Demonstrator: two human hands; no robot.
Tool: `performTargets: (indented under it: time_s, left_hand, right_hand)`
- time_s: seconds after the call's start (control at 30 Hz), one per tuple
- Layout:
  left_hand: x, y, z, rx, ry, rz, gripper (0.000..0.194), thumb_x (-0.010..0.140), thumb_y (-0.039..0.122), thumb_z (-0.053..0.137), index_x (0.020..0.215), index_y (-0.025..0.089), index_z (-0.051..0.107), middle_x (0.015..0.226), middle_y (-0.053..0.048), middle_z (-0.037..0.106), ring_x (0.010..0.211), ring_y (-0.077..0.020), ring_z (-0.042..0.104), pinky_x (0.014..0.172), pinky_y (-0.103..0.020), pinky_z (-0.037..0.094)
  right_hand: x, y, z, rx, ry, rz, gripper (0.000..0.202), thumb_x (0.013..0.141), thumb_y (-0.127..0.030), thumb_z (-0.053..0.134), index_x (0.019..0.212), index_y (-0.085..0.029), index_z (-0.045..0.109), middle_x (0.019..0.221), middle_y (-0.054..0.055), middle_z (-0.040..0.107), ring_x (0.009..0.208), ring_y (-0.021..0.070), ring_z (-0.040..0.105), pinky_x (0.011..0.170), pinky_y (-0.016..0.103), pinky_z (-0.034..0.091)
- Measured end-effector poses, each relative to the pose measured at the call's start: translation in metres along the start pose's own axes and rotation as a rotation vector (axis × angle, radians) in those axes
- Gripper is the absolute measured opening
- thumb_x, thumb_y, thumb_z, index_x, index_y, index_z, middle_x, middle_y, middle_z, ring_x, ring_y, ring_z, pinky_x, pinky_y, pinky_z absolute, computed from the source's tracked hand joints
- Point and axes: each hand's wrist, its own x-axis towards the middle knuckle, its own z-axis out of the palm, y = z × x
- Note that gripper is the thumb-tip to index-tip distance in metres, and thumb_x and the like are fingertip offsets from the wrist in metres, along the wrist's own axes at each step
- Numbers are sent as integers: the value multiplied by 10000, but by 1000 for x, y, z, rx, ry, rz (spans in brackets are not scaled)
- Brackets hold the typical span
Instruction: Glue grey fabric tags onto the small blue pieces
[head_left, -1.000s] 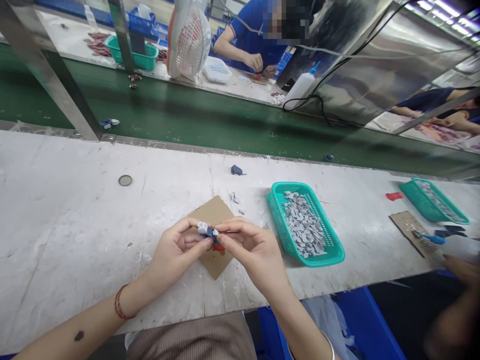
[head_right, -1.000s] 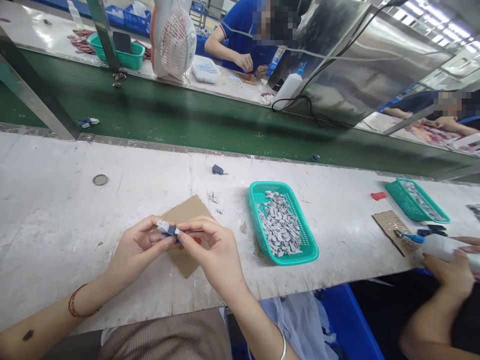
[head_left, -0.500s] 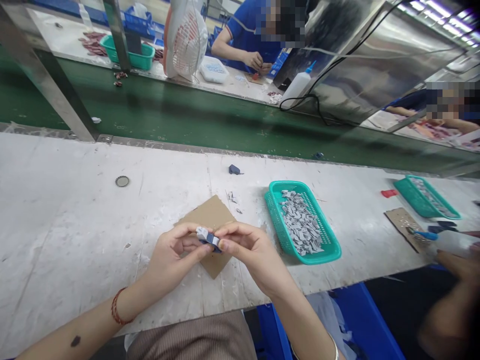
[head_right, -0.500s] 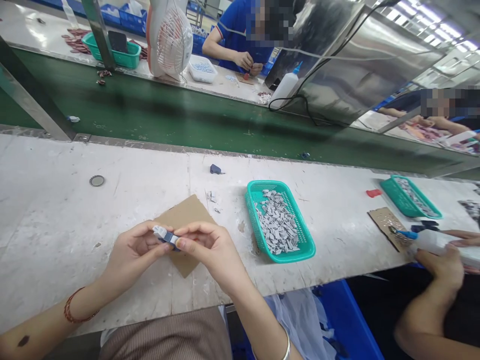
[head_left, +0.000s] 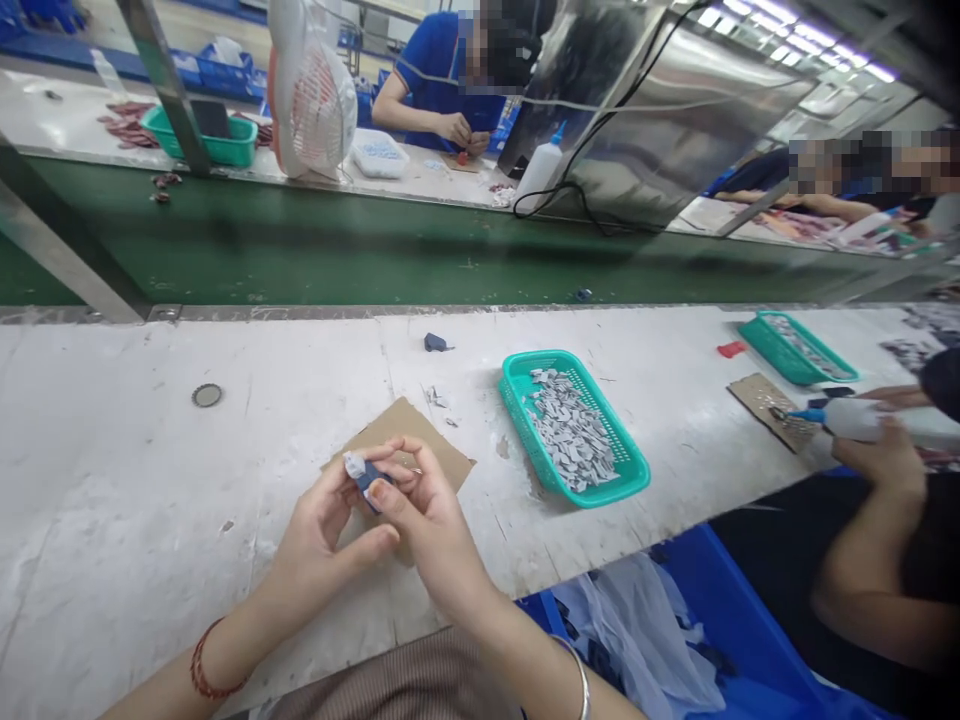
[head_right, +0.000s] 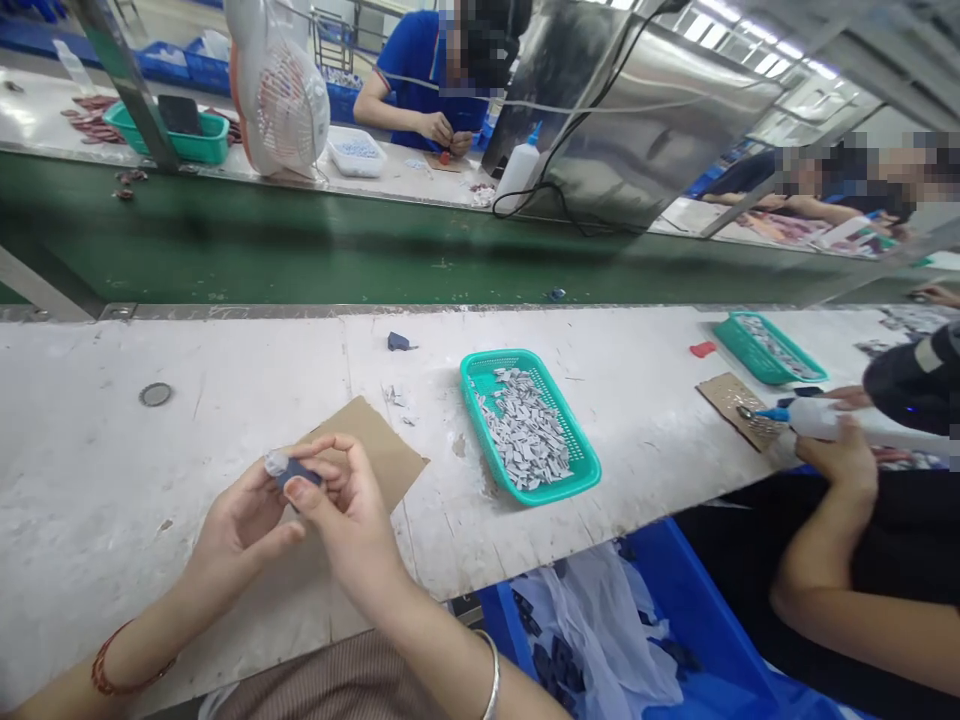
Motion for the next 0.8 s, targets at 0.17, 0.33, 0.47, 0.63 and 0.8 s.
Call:
performTargets:
  time_s: [0.17,0.33,0.47,0.63,0.8]
  left_hand:
    - [6,-5,-2,85,22,-104,270,856,360,673,1076,204,664,834,-40,704,733,-165,649,664,-262,528]
    - [36,4,-24,294,167,-70,354,808,404,696,1079,184,641,884,-65,714,854,-205,656,691,-277,503]
    - [93,15,-56,507,276,-15,524,747,409,718,1194,199,543,886,-60,722,863,-224,669,689,-295,494]
    - [186,25,-104,981,509,123,367,711,367,709,1009,198,578,887,-50,721,809,-233,655,785,-355,494]
    - [250,31,-132,1280,546,135,304,756,333,634,995,147,661,1066,-136,680,966,-297,633,898,-407,476]
  right_hand:
    - [2,-27,-38,-435,-143,-32,293,948,-454,485,1031,-217,637,724,-3,622,634,137,575,591,252,461]
    - [21,-84,-139,-1446,459,-329,253,939,-289,476,1000,-188,700,1001,81,711,893,213,640,805,329,491]
    - [42,-108,-202,-1626,539,-213,184,866,-205,566,911,-139,731,969,136,699,930,273,630,839,376,469]
    - [55,-102,-220,-1706,471,-182,130,845,-172,602,840,-175,732,947,111,687,950,269,618,816,352,468]
    - [55,-102,-224,-1652,435,-252,112,806,-126,608,793,-166,712,934,120,672,1000,295,599,865,392,472]
